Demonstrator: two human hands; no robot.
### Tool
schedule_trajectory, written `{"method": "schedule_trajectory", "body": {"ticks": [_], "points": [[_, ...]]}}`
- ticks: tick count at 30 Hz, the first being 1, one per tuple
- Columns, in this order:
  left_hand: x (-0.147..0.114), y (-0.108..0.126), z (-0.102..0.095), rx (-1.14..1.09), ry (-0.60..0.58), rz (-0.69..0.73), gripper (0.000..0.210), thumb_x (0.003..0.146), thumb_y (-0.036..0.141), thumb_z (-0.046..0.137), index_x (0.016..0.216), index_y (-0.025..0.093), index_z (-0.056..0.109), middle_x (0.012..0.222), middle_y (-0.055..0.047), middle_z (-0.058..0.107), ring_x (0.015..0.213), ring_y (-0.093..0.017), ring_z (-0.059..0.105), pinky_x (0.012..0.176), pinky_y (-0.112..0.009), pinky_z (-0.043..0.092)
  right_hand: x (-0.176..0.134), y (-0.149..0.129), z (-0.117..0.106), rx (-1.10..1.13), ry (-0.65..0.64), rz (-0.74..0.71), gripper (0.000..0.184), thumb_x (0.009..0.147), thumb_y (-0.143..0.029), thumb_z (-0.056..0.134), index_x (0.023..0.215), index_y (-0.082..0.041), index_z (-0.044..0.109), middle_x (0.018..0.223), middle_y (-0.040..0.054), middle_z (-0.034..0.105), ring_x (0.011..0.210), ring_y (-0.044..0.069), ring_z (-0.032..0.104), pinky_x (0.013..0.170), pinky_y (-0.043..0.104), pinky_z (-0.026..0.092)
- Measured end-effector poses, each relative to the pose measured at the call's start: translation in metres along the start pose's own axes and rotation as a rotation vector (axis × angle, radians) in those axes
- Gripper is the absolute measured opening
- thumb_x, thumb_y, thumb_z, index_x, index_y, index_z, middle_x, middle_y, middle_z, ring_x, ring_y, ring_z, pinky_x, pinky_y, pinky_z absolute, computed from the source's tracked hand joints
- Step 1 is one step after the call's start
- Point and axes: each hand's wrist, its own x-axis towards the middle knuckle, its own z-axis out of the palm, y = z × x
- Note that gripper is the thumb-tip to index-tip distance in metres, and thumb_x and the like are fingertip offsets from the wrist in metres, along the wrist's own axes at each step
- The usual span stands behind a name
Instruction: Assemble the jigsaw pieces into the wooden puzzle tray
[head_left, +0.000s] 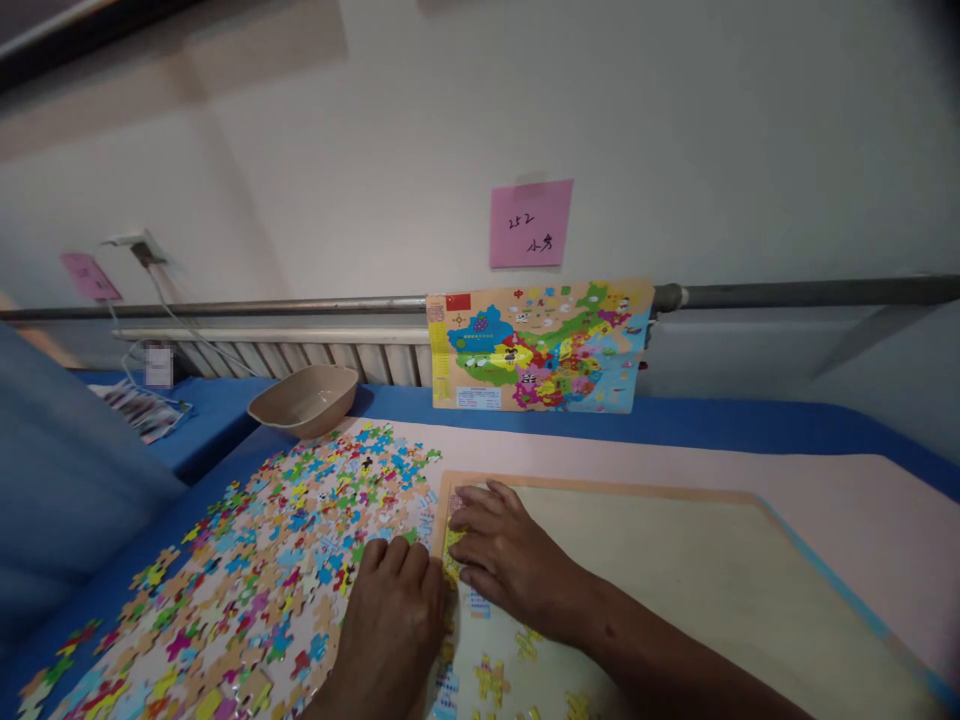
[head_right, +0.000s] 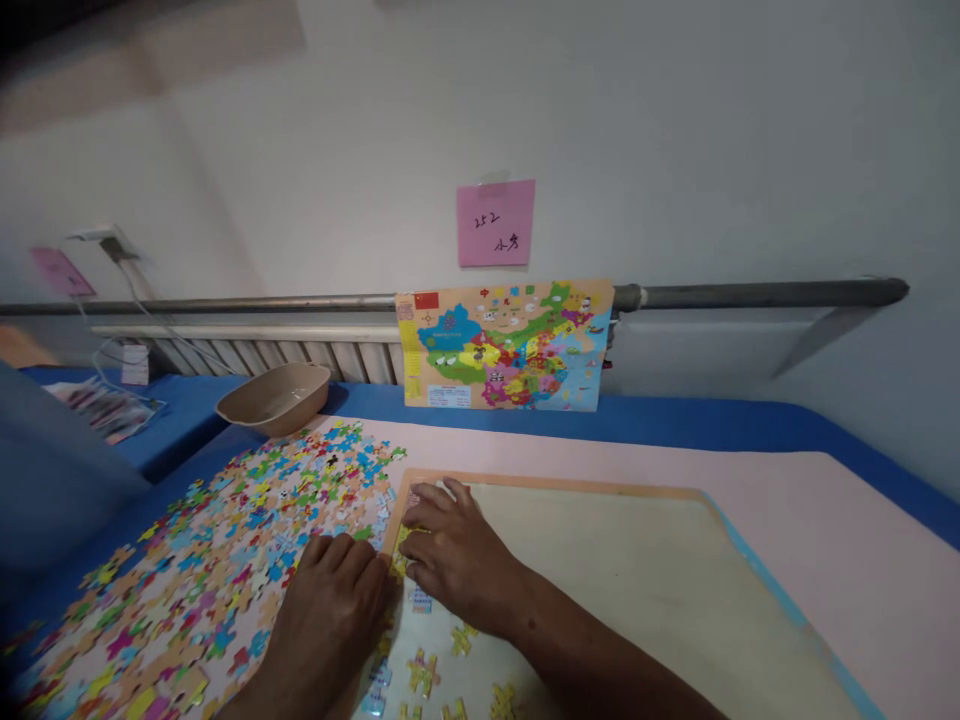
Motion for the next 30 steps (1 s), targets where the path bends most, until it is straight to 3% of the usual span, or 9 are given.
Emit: {"method": "schedule_trajectory", "body": {"ticks": [5,10,18,26,30], "points": [[0.000,-0.006,0.003,-0.070,0.069,0.009,0.024,0.093,0.008,0.063,0.074,0.022,0.065,0.075,-0.002,0.062,0.078,-0.024,0.051,0.078,-0.042,0.032,-0.001,0.002,0.001,-0.009,0.009,-0.012,0.008,0.099,-0.024,0.068,0.102,-0.025,0.075,0.128,0.0026,0.071,0.147,0.026,0.042,0.128,0.054,0.016],[0.001,-0.008,0.005,-0.241,-0.019,-0.078,0.023,0.092,0.007,0.066,0.076,0.023,0.064,0.081,0.000,0.065,0.081,-0.022,0.055,0.078,-0.039,0.032,0.000,0.003,0.002,0.007,0.001,0.004,0.006,0.098,-0.024,0.070,0.101,-0.026,0.075,0.128,0.0022,0.072,0.149,0.027,0.041,0.128,0.055,0.014],[0.003,-0.008,0.007,-0.089,0.024,0.015,0.022,0.088,0.008,0.072,0.074,0.022,0.064,0.075,-0.001,0.061,0.076,-0.023,0.050,0.074,-0.041,0.029,0.000,0.003,0.004,-0.013,0.014,-0.006,0.008,0.100,-0.024,0.066,0.101,-0.025,0.074,0.129,0.0021,0.072,0.149,0.027,0.041,0.129,0.055,0.014],[0.001,-0.008,0.016,-0.102,0.058,0.049,0.024,0.081,0.003,0.074,0.073,0.022,0.062,0.073,0.000,0.060,0.075,-0.023,0.047,0.073,-0.040,0.029,0.001,0.007,0.012,-0.014,0.035,-0.010,0.010,0.103,-0.028,0.066,0.099,-0.025,0.075,0.127,0.0008,0.073,0.149,0.026,0.042,0.128,0.053,0.017],[0.001,-0.008,0.017,-0.132,0.059,0.052,0.025,0.087,0.002,0.069,0.073,0.021,0.061,0.074,-0.001,0.059,0.075,-0.023,0.047,0.072,-0.040,0.031,0.000,0.006,0.011,-0.021,0.043,-0.024,0.012,0.104,-0.028,0.064,0.100,-0.025,0.075,0.128,0.0014,0.073,0.149,0.026,0.041,0.128,0.052,0.018]]}}
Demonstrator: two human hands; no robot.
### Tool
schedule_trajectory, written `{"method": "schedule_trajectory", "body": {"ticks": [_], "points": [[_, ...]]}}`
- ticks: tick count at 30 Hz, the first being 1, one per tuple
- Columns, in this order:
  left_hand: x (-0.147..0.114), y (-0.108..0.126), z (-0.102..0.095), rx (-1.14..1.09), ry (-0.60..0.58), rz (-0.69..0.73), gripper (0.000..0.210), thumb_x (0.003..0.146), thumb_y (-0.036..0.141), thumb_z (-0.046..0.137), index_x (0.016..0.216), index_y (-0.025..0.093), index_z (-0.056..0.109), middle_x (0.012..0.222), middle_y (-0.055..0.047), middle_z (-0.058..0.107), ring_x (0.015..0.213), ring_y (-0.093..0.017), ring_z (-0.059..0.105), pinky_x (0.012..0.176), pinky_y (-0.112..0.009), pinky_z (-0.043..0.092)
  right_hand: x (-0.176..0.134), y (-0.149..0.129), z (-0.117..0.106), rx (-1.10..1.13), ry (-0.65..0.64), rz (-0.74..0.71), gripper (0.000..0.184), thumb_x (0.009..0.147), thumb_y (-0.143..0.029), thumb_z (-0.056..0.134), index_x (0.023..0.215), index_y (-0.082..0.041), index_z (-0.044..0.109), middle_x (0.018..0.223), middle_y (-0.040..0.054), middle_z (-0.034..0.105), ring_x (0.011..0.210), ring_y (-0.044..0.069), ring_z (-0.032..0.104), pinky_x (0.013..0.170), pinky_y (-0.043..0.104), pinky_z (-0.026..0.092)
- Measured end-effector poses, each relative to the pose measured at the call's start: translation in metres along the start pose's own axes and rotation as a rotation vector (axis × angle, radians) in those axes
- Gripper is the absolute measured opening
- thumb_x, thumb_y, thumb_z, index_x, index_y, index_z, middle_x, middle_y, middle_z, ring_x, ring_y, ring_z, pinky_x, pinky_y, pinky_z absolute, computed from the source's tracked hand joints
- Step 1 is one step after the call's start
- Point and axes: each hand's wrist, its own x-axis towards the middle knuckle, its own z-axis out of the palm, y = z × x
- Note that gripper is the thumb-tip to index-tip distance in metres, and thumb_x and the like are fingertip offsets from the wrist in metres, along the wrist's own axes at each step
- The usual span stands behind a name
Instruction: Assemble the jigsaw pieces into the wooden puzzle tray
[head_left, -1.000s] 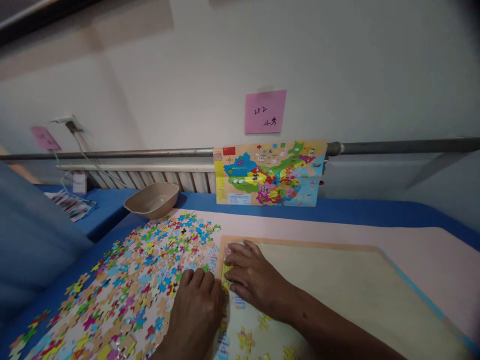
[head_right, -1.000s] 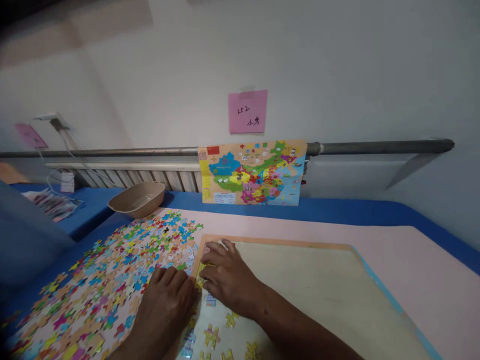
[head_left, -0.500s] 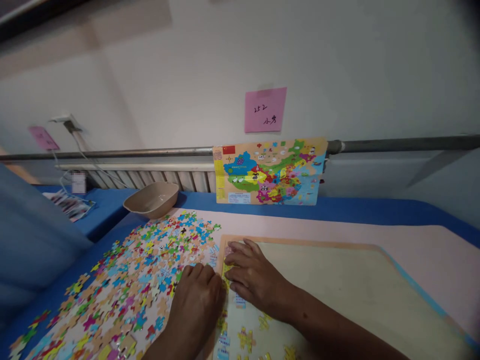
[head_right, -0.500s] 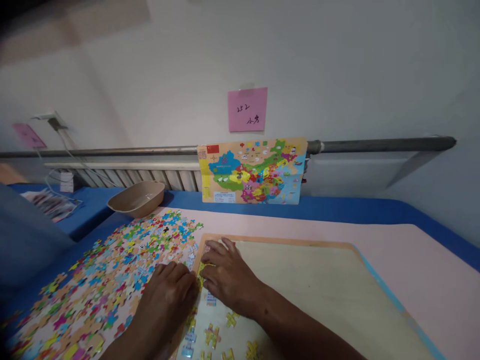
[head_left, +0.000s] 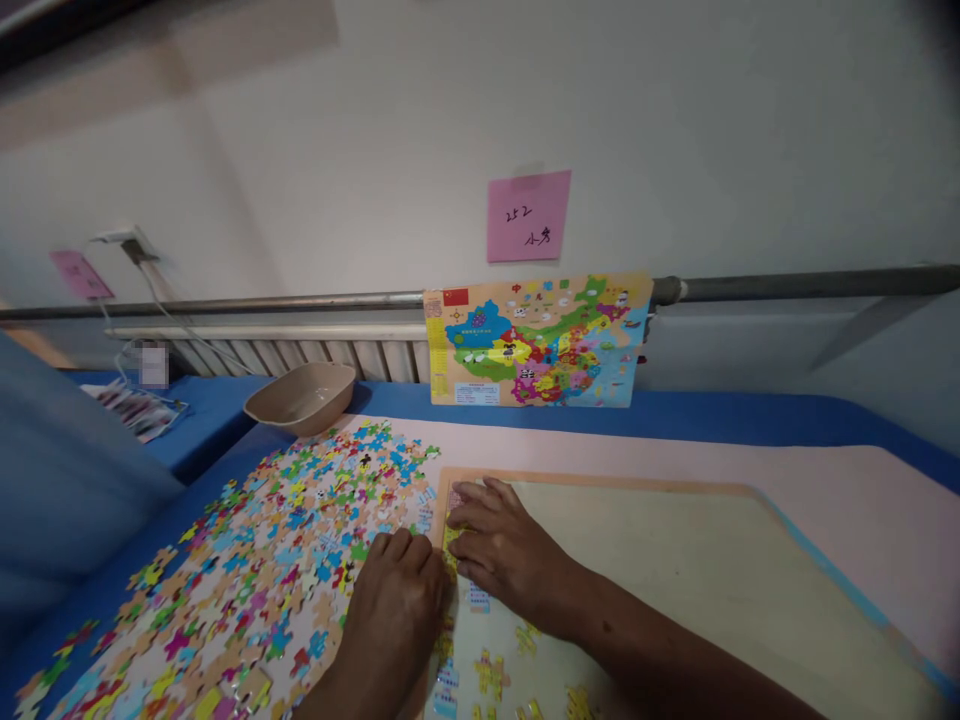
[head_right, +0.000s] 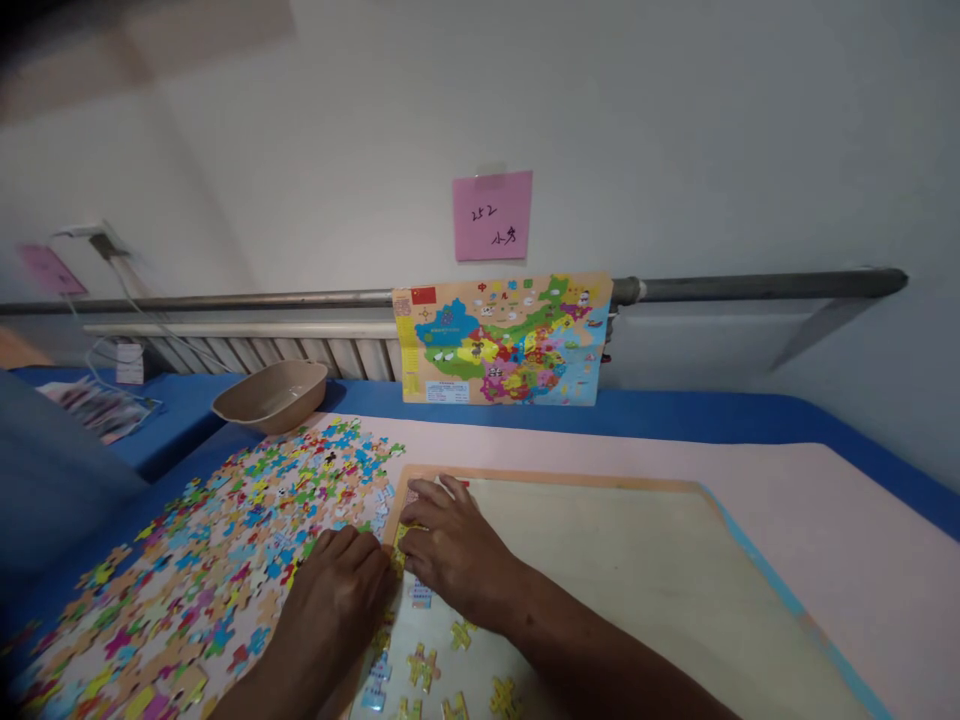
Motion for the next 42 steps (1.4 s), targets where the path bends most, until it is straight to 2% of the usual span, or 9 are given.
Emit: {"method": "schedule_trajectory", "body": {"ticks": [9,17,19,23,27,30,36,42], "points": [[-0.005,-0.001,0.005,-0.001,-0.050,0.007,0.028,0.094,0.001,0.059,0.074,0.021,0.060,0.076,-0.002,0.058,0.076,-0.023,0.048,0.073,-0.040,0.035,0.001,-0.001,0.000,0.029,0.000,0.016,0.014,0.105,-0.026,0.063,0.099,-0.025,0.075,0.126,0.0021,0.073,0.150,0.026,0.041,0.128,0.053,0.019],[-0.009,-0.002,0.012,0.043,-0.148,-0.010,0.027,0.086,-0.003,0.062,0.075,0.022,0.061,0.079,-0.001,0.060,0.079,-0.023,0.052,0.076,-0.040,0.038,0.002,-0.001,0.000,0.017,-0.014,0.032,0.013,0.104,-0.028,0.065,0.099,-0.026,0.076,0.127,0.0008,0.073,0.150,0.025,0.041,0.129,0.053,0.017],[-0.008,-0.002,0.013,0.032,-0.136,-0.028,0.028,0.084,-0.004,0.063,0.074,0.022,0.060,0.078,-0.001,0.060,0.079,-0.023,0.052,0.076,-0.040,0.038,0.002,-0.001,0.000,0.015,-0.017,0.033,0.012,0.104,-0.028,0.065,0.099,-0.026,0.076,0.127,0.0006,0.073,0.150,0.025,0.042,0.129,0.053,0.016],[-0.005,-0.003,0.008,-0.056,-0.040,-0.120,0.026,0.092,0.004,0.061,0.073,0.023,0.062,0.077,-0.002,0.061,0.077,-0.022,0.053,0.073,-0.039,0.037,0.001,-0.002,0.001,0.018,-0.001,0.025,0.015,0.105,-0.027,0.062,0.099,-0.025,0.076,0.124,0.0007,0.074,0.150,0.025,0.041,0.129,0.053,0.015],[-0.001,-0.005,-0.001,-0.201,-0.047,-0.178,0.024,0.090,0.005,0.063,0.073,0.022,0.063,0.079,-0.001,0.063,0.077,-0.020,0.056,0.072,-0.037,0.036,-0.001,-0.002,0.000,0.023,0.004,0.019,0.016,0.105,-0.024,0.060,0.101,-0.026,0.075,0.126,0.0002,0.074,0.151,0.025,0.040,0.130,0.054,0.014],[0.003,-0.005,-0.005,-0.140,-0.036,-0.130,0.022,0.087,0.006,0.068,0.073,0.022,0.063,0.078,0.000,0.063,0.078,-0.021,0.056,0.074,-0.038,0.036,-0.002,-0.003,-0.003,0.023,-0.012,0.018,0.011,0.100,-0.022,0.065,0.104,-0.025,0.075,0.128,0.0011,0.073,0.153,0.026,0.038,0.131,0.054,0.011],[0.011,-0.002,-0.009,0.115,0.012,0.114,0.023,0.079,0.006,0.081,0.077,0.021,0.064,0.077,0.000,0.061,0.076,-0.023,0.052,0.076,-0.041,0.034,-0.002,-0.005,-0.006,0.041,-0.021,0.020,0.011,0.100,-0.025,0.065,0.105,-0.024,0.074,0.127,0.0029,0.073,0.152,0.027,0.038,0.131,0.054,0.010],[0.008,-0.004,-0.012,0.126,0.010,0.174,0.023,0.081,0.009,0.082,0.077,0.020,0.062,0.078,0.000,0.060,0.077,-0.023,0.049,0.077,-0.041,0.034,-0.002,-0.004,-0.005,0.043,-0.001,0.002,0.013,0.100,-0.024,0.063,0.107,-0.024,0.074,0.126,0.0036,0.073,0.151,0.027,0.038,0.131,0.055,0.009]]}}
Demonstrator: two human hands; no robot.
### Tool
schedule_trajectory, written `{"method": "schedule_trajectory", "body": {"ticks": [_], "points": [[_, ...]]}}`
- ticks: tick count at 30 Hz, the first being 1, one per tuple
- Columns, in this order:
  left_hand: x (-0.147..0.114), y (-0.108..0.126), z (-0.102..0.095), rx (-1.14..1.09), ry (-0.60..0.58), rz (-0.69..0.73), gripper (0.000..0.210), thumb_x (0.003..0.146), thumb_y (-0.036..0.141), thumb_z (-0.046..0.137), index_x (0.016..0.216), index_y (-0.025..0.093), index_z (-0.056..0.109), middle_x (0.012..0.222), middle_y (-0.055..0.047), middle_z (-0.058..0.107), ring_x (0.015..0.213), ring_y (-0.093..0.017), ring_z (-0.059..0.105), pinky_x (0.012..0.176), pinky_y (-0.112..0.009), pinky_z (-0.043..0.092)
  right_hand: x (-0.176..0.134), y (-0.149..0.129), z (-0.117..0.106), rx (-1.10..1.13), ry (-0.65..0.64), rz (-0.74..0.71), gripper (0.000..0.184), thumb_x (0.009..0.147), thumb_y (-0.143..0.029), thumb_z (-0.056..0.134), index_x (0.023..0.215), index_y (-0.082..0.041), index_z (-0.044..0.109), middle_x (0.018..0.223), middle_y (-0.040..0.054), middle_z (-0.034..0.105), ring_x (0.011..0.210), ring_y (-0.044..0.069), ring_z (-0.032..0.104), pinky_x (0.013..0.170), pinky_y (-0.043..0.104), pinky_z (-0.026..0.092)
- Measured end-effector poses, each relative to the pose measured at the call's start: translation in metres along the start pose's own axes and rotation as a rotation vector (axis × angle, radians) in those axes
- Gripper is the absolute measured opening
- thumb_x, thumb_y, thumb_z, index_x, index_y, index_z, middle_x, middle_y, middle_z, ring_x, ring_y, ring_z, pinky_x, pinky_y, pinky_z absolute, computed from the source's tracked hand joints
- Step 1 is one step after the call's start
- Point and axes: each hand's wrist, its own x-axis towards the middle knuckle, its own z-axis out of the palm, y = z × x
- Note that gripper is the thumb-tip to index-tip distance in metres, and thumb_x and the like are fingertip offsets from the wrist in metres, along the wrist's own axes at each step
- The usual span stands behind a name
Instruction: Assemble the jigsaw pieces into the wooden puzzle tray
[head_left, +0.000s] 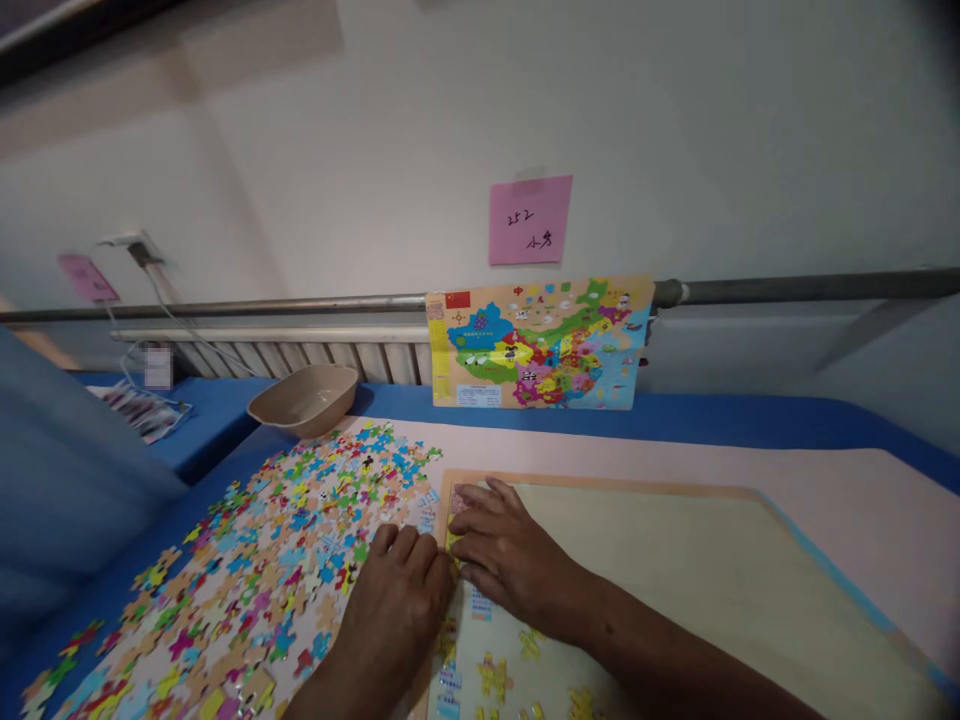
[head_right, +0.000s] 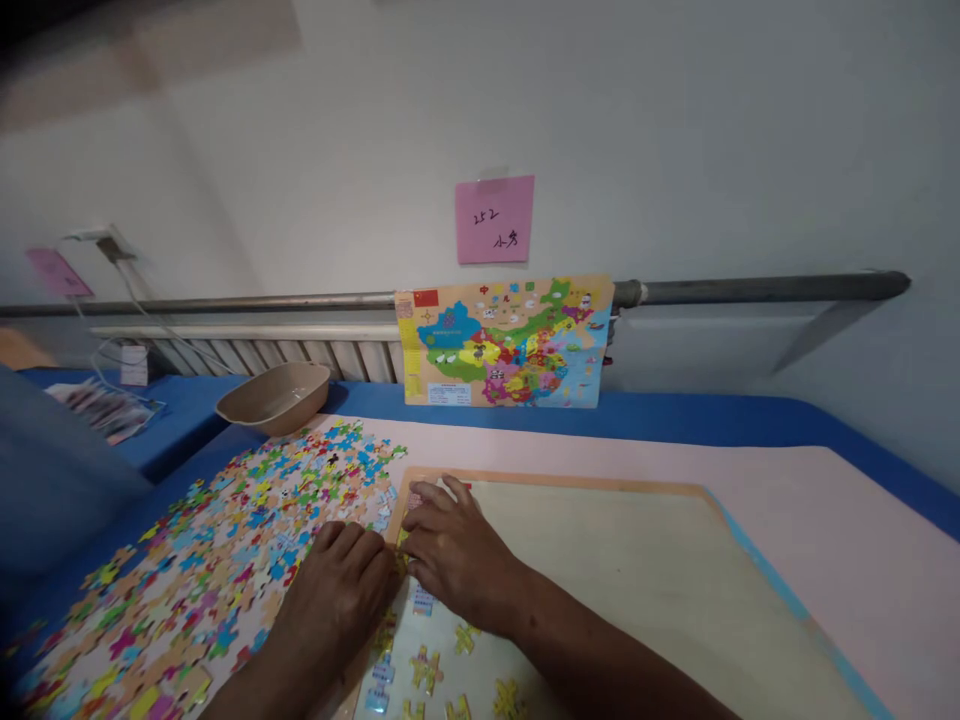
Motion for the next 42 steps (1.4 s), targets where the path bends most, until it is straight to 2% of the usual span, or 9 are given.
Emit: {"method": "schedule_trajectory", "body": {"ticks": [5,10,18,25,37,42], "points": [[-0.0016,-0.0035,0.0033,-0.049,0.028,-0.024,0.021,0.088,0.006,0.072,0.077,0.020,0.061,0.076,-0.001,0.059,0.075,-0.022,0.049,0.076,-0.040,0.034,0.0007,-0.0006,-0.0010,-0.010,-0.008,0.006,0.010,0.101,-0.024,0.065,0.106,-0.025,0.074,0.126,0.0025,0.074,0.152,0.026,0.039,0.130,0.054,0.011],[0.0003,-0.0022,0.0033,-0.045,0.012,-0.021,0.023,0.088,0.008,0.074,0.074,0.021,0.060,0.074,0.000,0.059,0.075,-0.021,0.050,0.075,-0.040,0.034,0.0018,0.0010,0.0035,-0.040,0.010,0.016,0.011,0.103,-0.024,0.063,0.102,-0.025,0.075,0.122,0.0011,0.075,0.150,0.025,0.041,0.130,0.052,0.012],[-0.0007,0.0008,-0.0008,-0.055,0.011,0.016,0.020,0.094,0.009,0.067,0.078,0.020,0.061,0.078,-0.002,0.061,0.077,-0.022,0.050,0.076,-0.041,0.035,-0.0008,0.0049,0.0050,-0.013,0.004,-0.021,0.008,0.096,-0.023,0.070,0.104,-0.024,0.072,0.126,0.0019,0.073,0.152,0.027,0.039,0.131,0.055,0.007],[-0.0029,-0.0006,0.0012,-0.069,0.027,0.016,0.021,0.096,0.007,0.063,0.078,0.019,0.061,0.078,-0.002,0.060,0.077,-0.022,0.049,0.075,-0.041,0.035,0.0007,0.0035,0.0033,-0.038,-0.007,-0.014,0.009,0.101,-0.024,0.064,0.102,-0.024,0.073,0.123,0.0021,0.074,0.151,0.026,0.040,0.131,0.055,0.009],[-0.0038,-0.0005,-0.0015,-0.073,0.048,0.017,0.022,0.097,0.008,0.062,0.078,0.019,0.062,0.076,-0.003,0.060,0.075,-0.022,0.049,0.075,-0.040,0.036,-0.0003,0.0045,0.0034,-0.033,0.007,-0.032,0.008,0.101,-0.026,0.065,0.102,-0.024,0.073,0.122,0.0023,0.074,0.151,0.027,0.040,0.130,0.055,0.008],[-0.0027,-0.0034,-0.0014,-0.100,0.054,-0.041,0.026,0.098,0.008,0.058,0.075,0.020,0.062,0.075,-0.003,0.059,0.074,-0.022,0.048,0.074,-0.040,0.036,0.0009,0.0072,0.0069,-0.045,0.023,-0.037,0.014,0.106,-0.025,0.060,0.105,-0.024,0.074,0.121,0.0009,0.075,0.150,0.025,0.041,0.131,0.053,0.007]]}}
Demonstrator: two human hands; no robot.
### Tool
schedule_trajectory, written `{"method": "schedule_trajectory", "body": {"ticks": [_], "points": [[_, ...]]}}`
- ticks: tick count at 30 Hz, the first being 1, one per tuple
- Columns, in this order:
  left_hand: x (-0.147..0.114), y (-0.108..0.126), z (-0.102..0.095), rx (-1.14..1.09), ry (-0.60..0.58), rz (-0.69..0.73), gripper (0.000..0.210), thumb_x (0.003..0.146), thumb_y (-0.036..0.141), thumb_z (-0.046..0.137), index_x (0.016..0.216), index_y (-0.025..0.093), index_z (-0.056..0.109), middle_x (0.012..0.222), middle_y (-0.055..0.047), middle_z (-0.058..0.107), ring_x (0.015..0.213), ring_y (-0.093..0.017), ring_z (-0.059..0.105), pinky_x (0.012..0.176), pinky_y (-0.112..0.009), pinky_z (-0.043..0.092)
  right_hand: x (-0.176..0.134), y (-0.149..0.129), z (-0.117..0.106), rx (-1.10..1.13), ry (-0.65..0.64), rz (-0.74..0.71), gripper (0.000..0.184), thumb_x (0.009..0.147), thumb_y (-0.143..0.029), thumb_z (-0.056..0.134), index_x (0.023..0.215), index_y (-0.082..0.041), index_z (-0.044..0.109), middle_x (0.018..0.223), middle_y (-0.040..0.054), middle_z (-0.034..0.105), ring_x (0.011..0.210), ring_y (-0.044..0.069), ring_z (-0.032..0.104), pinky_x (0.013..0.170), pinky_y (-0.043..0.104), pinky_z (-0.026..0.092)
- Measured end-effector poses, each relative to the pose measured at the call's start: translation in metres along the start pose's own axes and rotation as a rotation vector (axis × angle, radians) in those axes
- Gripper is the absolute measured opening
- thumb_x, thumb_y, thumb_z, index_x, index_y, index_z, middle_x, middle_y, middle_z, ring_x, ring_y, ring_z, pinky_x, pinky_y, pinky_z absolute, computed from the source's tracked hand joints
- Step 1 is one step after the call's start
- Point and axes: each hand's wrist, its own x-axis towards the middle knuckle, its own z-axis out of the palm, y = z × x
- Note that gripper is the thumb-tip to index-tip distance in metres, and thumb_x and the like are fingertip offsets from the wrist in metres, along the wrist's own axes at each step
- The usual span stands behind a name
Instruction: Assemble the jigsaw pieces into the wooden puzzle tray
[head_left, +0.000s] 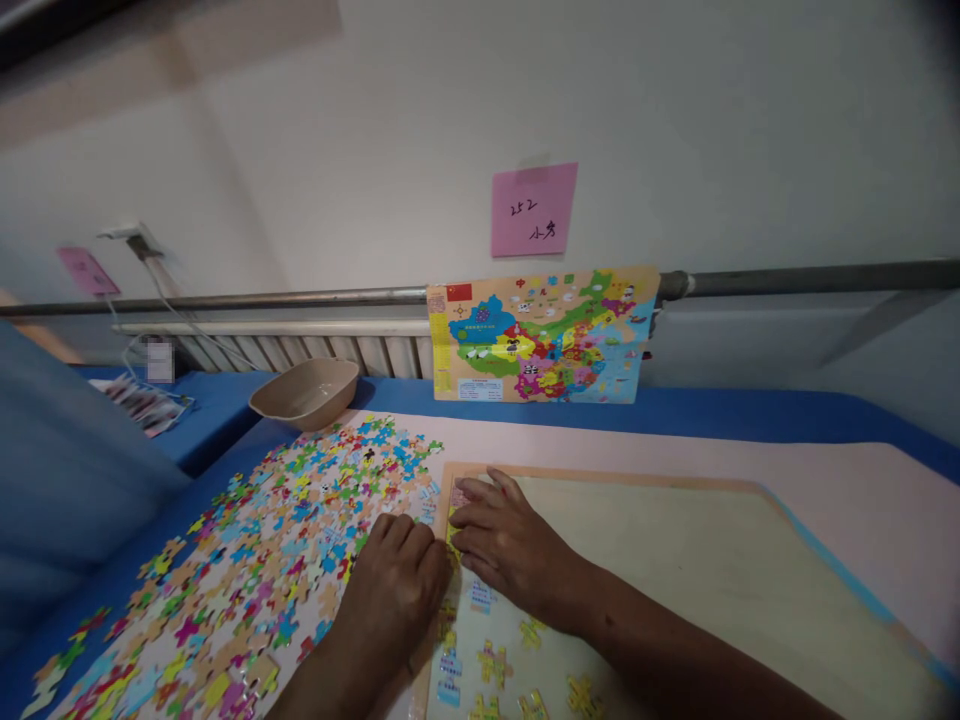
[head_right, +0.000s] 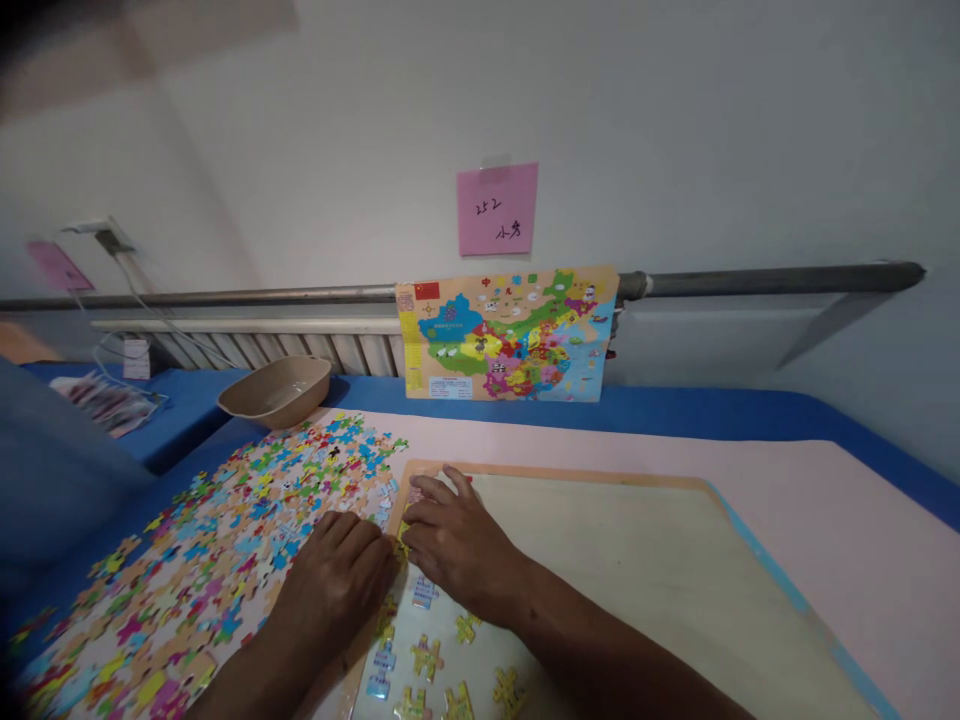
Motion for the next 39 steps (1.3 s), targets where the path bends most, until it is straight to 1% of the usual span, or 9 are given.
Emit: {"method": "schedule_trajectory", "body": {"ticks": [5,8,13,18,21,25,29,35,39], "points": [[-0.003,0.001,-0.001,-0.302,-0.096,-0.221,0.020,0.095,0.007,0.059,0.082,0.022,0.065,0.085,-0.002,0.065,0.081,-0.020,0.055,0.074,-0.036,0.037,-0.001,0.000,0.001,-0.005,-0.002,-0.006,0.017,0.105,-0.024,0.058,0.105,-0.025,0.075,0.120,0.0023,0.075,0.150,0.026,0.041,0.130,0.057,0.010],[-0.002,0.002,-0.001,-0.331,-0.177,-0.332,0.021,0.086,0.004,0.061,0.077,0.022,0.065,0.082,-0.001,0.062,0.081,-0.019,0.055,0.072,-0.034,0.035,-0.001,0.000,0.002,0.005,0.008,-0.006,0.017,0.105,-0.023,0.058,0.105,-0.025,0.074,0.122,0.0023,0.075,0.149,0.027,0.043,0.130,0.057,0.012],[0.004,-0.003,0.002,-0.295,-0.316,-0.381,0.016,0.082,0.007,0.063,0.081,0.023,0.070,0.083,-0.001,0.064,0.083,-0.020,0.058,0.075,-0.034,0.036,-0.001,0.001,0.002,0.014,0.019,-0.003,0.017,0.104,-0.021,0.058,0.104,-0.024,0.074,0.120,0.0015,0.076,0.148,0.027,0.044,0.130,0.057,0.012],[0.006,-0.003,-0.001,-0.379,-0.319,-0.374,0.016,0.077,0.006,0.067,0.082,0.021,0.067,0.086,-0.001,0.065,0.085,-0.020,0.058,0.079,-0.035,0.037,-0.001,0.003,0.006,0.012,0.016,0.011,0.012,0.102,-0.020,0.063,0.103,-0.025,0.074,0.122,0.0002,0.076,0.149,0.026,0.043,0.130,0.056,0.011],[0.007,-0.002,-0.003,-0.354,-0.297,-0.328,0.016,0.081,0.006,0.067,0.080,0.022,0.067,0.085,0.000,0.065,0.083,-0.020,0.057,0.078,-0.036,0.036,-0.001,0.004,0.008,0.009,0.022,0.007,0.012,0.102,-0.021,0.064,0.103,-0.025,0.074,0.122,-0.0001,0.076,0.148,0.026,0.044,0.130,0.056,0.012],[0.005,-0.003,0.003,-0.168,-0.230,-0.135,0.016,0.091,0.010,0.066,0.080,0.022,0.065,0.081,-0.001,0.064,0.080,-0.022,0.056,0.077,-0.039,0.036,-0.002,0.003,0.007,0.009,0.020,0.011,0.013,0.103,-0.020,0.062,0.103,-0.026,0.074,0.120,-0.0003,0.076,0.149,0.025,0.044,0.129,0.055,0.011],[0.000,-0.007,0.008,-0.088,-0.154,0.011,0.018,0.092,0.005,0.064,0.083,0.020,0.063,0.080,-0.001,0.062,0.078,-0.022,0.054,0.073,-0.037,0.038,-0.002,0.002,0.005,0.000,0.004,0.019,0.014,0.102,-0.020,0.062,0.105,-0.026,0.075,0.122,0.0006,0.076,0.150,0.025,0.042,0.130,0.055,0.010],[-0.006,-0.006,0.006,-0.055,-0.097,0.097,0.024,0.084,-0.002,0.066,0.081,0.020,0.056,0.078,-0.001,0.058,0.073,-0.021,0.051,0.064,-0.034,0.039,-0.002,0.001,-0.001,0.007,-0.015,0.002,0.012,0.098,-0.018,0.062,0.101,-0.024,0.073,0.121,0.0008,0.075,0.148,0.025,0.043,0.129,0.052,0.010],[-0.008,-0.003,0.006,-0.021,-0.084,0.127,0.023,0.085,0.001,0.066,0.085,0.020,0.055,0.079,-0.001,0.058,0.072,-0.021,0.053,0.065,-0.034,0.042,-0.002,0.002,-0.007,0.015,-0.045,-0.035,0.009,0.093,-0.023,0.069,0.102,-0.023,0.072,0.120,0.0011,0.074,0.147,0.027,0.042,0.127,0.051,0.012]]}}
